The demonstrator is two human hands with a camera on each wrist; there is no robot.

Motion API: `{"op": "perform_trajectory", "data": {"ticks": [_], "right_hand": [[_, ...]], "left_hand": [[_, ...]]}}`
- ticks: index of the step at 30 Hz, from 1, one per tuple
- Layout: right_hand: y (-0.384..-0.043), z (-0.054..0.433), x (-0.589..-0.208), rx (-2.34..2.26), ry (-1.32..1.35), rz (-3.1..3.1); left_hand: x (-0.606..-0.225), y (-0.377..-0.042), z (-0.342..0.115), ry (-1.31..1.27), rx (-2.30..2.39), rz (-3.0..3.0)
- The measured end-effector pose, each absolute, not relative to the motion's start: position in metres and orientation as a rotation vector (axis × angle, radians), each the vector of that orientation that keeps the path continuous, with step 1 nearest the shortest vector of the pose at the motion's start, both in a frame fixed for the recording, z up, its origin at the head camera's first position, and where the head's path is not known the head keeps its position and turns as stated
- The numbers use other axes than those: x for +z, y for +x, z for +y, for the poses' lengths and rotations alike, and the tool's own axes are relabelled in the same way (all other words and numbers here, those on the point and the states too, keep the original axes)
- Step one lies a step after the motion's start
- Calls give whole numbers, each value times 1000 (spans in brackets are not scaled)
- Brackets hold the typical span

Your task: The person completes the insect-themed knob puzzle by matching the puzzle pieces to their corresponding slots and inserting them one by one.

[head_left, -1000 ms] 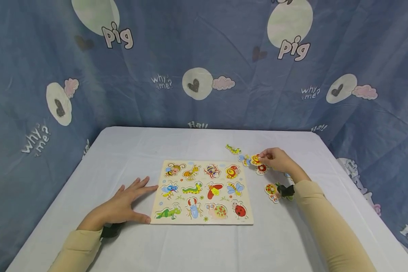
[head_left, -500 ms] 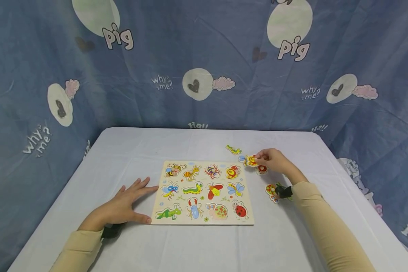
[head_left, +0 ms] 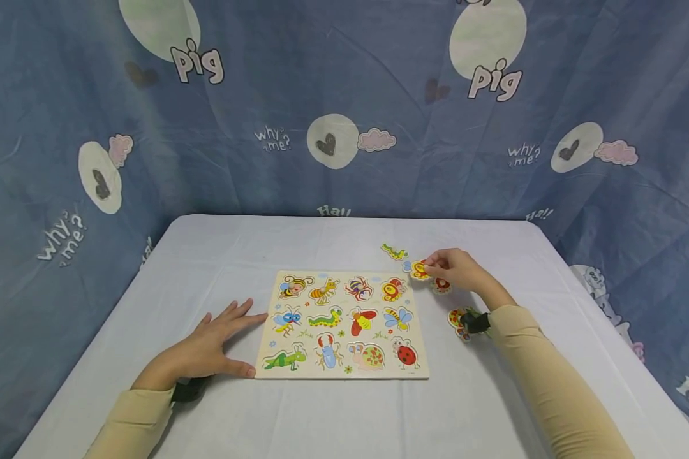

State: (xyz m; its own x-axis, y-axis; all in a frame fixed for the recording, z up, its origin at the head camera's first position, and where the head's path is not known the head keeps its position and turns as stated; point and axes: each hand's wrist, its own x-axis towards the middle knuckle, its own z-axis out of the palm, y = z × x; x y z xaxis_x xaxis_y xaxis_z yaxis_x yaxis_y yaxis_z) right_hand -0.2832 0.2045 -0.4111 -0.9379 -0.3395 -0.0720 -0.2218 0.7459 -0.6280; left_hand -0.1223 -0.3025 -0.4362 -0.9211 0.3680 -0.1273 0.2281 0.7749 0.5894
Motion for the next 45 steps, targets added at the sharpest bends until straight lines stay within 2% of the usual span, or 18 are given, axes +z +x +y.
{"op": "perform_trajectory", "data": {"ticks": [45], "right_hand": [[-274, 162, -427, -953, -607, 2701]], "left_hand": [[-435, -120, -301, 458, 863, 2735]]}}
